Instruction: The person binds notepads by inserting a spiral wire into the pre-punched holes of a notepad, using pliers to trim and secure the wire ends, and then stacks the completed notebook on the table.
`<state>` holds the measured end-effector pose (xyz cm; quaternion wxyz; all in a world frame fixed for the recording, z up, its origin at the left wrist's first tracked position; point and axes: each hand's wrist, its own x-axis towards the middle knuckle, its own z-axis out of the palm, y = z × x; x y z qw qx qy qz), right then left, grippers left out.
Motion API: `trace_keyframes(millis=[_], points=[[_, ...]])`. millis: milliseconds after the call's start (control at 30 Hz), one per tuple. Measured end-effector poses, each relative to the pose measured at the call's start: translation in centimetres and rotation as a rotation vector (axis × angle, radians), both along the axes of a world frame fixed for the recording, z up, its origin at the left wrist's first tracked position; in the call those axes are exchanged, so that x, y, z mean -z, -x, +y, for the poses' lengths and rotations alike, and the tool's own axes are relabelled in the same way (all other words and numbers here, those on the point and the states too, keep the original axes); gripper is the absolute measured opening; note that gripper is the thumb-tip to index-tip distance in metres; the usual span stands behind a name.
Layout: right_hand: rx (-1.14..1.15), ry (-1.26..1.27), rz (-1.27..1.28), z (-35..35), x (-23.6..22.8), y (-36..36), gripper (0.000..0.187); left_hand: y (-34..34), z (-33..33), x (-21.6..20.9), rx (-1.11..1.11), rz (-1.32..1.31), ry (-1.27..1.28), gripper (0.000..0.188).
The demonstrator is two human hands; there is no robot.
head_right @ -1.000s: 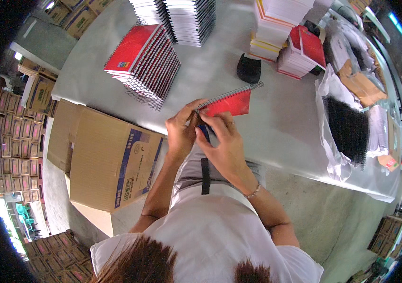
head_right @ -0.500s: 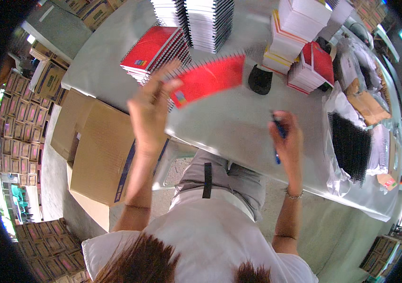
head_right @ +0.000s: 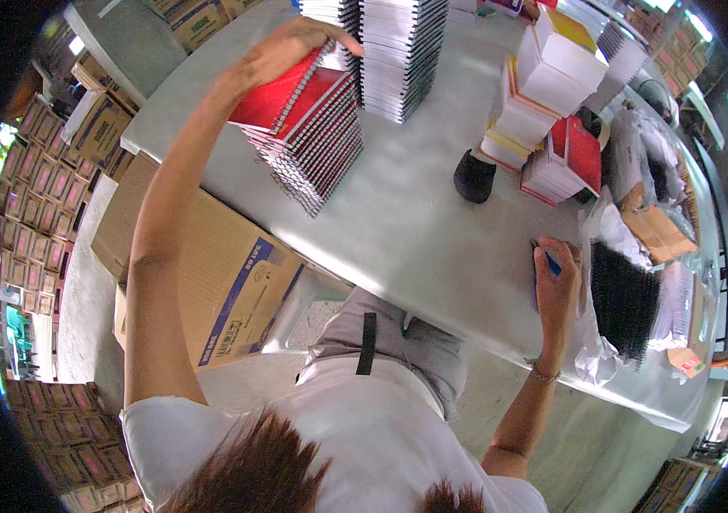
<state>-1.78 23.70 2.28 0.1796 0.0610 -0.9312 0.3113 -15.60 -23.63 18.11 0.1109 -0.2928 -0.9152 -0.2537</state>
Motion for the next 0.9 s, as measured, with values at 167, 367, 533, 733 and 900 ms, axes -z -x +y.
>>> trace_keyframes(millis=[167,367,533,733,900], points=[[-0.046,-0.050,0.039,-0.4,-1.3,0.4,0.020,0.5,1.0,2.7,-0.005,-0.069,0.057,0.043],[-0.094,-0.075,0.041,0.1,-2.9,2.9,0.021,0.8,0.7,4.3,0.000,-0.010,0.064,0.041],[-0.074,-0.085,0.278,1.7,-4.1,6.9,0.023,0.9,1.5,4.1,-0.017,0.007,0.126,0.040],[-0.090,0.057,0.269,1.1,-6.4,9.7,0.022,0.5,0.9,4.1,-0.116,0.099,0.205,0.045],[-0.062,-0.071,0.319,3.2,-6.6,10.9,0.024,-3.3,1.7,3.0,-0.577,-0.061,0.345,0.095]])
